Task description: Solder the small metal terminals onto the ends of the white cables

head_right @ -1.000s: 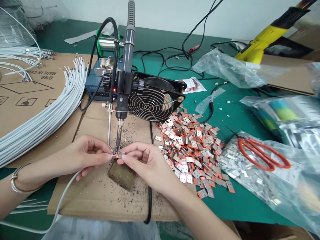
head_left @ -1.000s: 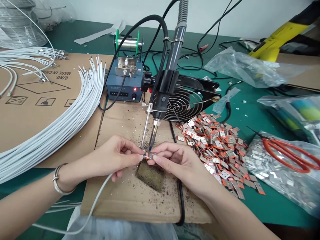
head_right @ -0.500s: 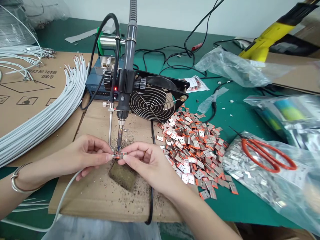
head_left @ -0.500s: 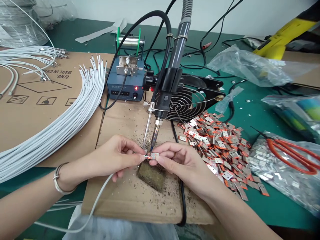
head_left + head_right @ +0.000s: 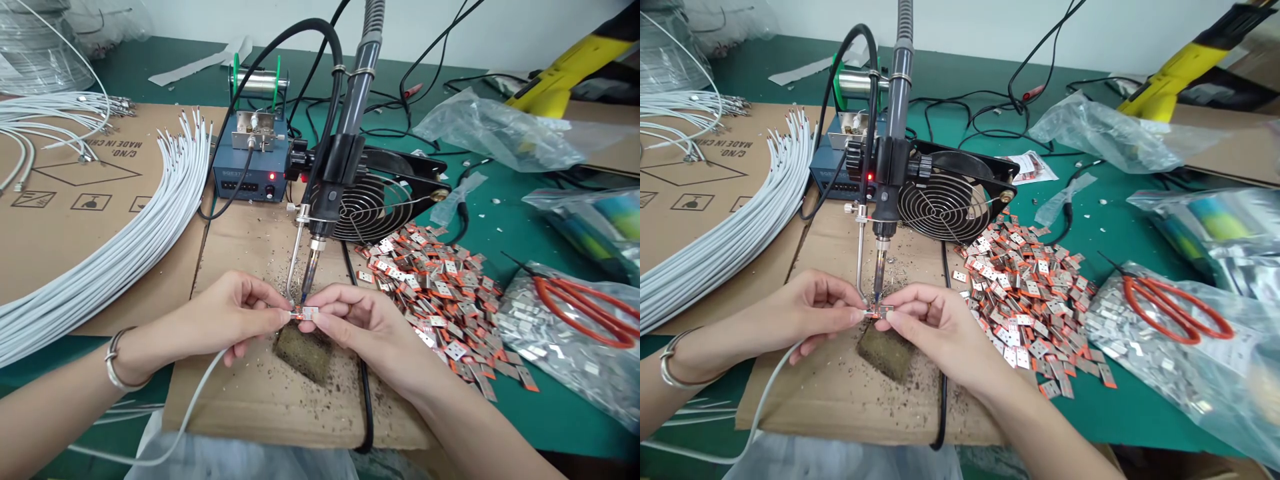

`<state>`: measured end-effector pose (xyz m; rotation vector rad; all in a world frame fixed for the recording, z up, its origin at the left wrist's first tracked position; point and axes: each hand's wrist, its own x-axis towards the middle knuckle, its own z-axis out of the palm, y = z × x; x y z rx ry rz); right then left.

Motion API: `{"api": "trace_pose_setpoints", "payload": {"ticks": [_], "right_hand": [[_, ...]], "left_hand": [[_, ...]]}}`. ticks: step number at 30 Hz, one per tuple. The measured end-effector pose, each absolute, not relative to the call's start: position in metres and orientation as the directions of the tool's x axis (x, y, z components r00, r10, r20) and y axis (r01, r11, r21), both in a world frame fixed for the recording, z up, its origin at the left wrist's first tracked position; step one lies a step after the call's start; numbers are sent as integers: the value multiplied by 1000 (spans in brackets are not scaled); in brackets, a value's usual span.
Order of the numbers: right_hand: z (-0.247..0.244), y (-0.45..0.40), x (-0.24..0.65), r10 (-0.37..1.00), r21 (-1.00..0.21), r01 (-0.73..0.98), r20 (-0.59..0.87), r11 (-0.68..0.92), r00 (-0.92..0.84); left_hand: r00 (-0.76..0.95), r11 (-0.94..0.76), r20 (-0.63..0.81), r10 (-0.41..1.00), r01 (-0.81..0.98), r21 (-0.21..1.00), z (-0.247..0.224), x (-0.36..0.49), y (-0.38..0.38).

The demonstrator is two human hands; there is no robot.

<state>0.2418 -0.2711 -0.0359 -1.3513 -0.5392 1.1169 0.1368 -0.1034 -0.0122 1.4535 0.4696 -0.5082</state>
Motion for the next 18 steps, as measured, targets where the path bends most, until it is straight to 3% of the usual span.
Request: {"api": "trace_pose_setpoints", "payload": {"ticks": [18], "right_hand": [[-37, -271, 241, 866, -949, -290, -245, -123, 437]], "left_hand": [[783, 0, -621, -26, 621, 784, -9, 141, -105]]}}
